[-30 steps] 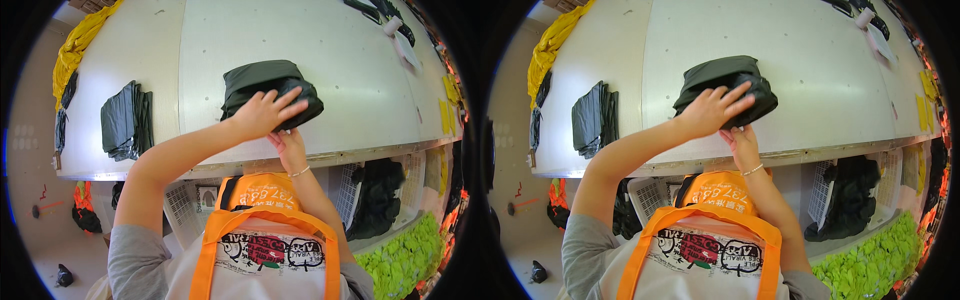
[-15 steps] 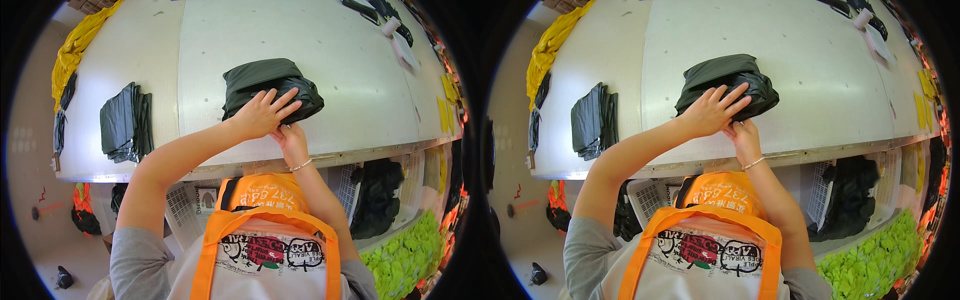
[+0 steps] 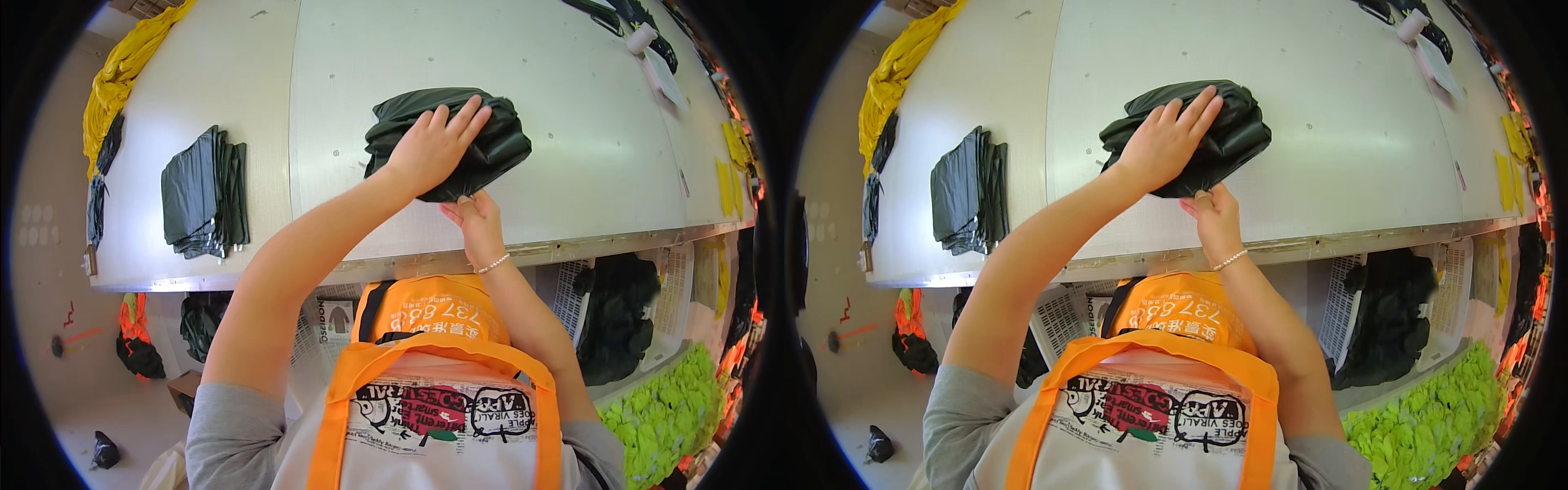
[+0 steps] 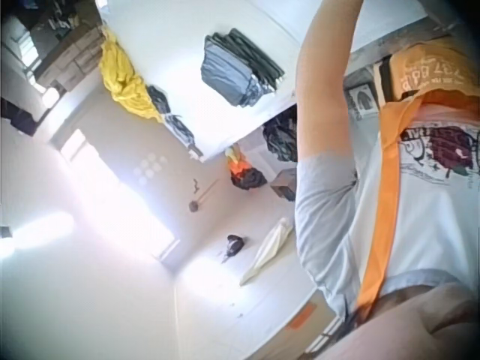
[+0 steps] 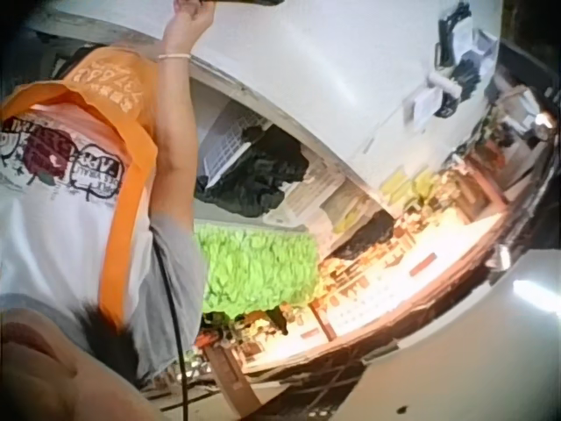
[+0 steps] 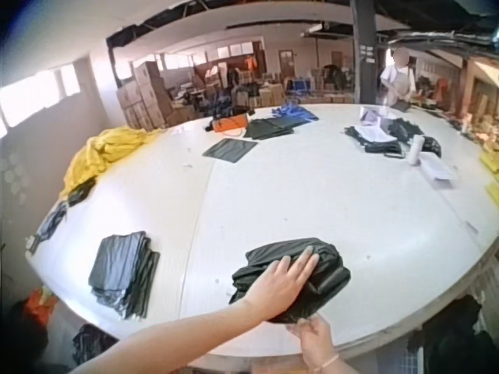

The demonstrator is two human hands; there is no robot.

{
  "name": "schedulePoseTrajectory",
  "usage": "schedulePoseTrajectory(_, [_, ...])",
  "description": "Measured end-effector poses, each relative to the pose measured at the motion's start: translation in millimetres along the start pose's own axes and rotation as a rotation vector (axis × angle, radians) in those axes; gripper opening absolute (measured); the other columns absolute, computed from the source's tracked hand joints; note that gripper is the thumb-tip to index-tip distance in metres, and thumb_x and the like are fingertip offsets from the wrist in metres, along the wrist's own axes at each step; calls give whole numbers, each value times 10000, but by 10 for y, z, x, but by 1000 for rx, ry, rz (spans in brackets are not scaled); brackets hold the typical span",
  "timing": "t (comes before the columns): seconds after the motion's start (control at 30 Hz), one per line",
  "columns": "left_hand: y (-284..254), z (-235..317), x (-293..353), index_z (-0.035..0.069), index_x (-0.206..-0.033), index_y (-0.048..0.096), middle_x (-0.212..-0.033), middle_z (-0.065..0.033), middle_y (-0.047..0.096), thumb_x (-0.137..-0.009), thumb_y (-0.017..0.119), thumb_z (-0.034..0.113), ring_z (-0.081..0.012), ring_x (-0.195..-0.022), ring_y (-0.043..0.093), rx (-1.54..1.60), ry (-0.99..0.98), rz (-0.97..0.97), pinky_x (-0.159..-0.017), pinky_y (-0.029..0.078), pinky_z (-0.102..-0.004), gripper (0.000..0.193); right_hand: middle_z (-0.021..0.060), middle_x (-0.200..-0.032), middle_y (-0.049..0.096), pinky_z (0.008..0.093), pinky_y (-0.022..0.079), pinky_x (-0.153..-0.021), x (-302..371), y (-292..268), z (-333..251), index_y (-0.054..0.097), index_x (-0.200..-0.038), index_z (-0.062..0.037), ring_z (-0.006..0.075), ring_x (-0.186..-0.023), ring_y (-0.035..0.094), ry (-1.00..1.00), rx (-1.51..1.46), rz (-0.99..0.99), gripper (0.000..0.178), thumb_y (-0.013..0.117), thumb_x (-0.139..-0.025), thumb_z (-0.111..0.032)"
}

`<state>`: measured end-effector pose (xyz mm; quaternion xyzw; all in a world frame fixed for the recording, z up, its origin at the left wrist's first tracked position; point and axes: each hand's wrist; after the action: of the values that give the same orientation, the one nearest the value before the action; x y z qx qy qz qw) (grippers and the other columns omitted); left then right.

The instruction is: The person folds a dark green jacket on a white table, aligning edges and smoothing the fabric. They then unfold the jacket, spread it flat, and fasten several snap buttons along the front placket and collar area.

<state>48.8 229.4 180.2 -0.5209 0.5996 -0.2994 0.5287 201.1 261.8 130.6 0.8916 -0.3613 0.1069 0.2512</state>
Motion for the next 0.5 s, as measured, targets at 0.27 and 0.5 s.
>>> schedulePoseTrajectory(0.27, [-61,70,89,77,-1378,403,-1349,-75,483,-759,552,46,-251,-903,577,371,-55,-41,-747,507,-338,637,127,-995,614,375,454,-915,124,-97,-297,588,-1027,23,265,-1044,573,-1033,944,139,224,595,-803,12])
schedulePoseTrajectory(0.5, [39,244,-180,127,-1255,500,-1366,-73,460,-722,603,24,-269,-902,592,486,76,-113,-682,538,-356,553,134,-952,612,370,470,-749,-403,-449,97,643,-896,-21,289,-886,576,-544,1827,-3,161,559,-818,-135])
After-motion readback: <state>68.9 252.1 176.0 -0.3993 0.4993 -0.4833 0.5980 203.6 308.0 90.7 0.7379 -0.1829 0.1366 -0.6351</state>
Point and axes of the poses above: each hand's wrist, its own x-axis away from the middle knuckle, its own y-axis out of the palm, z = x × y
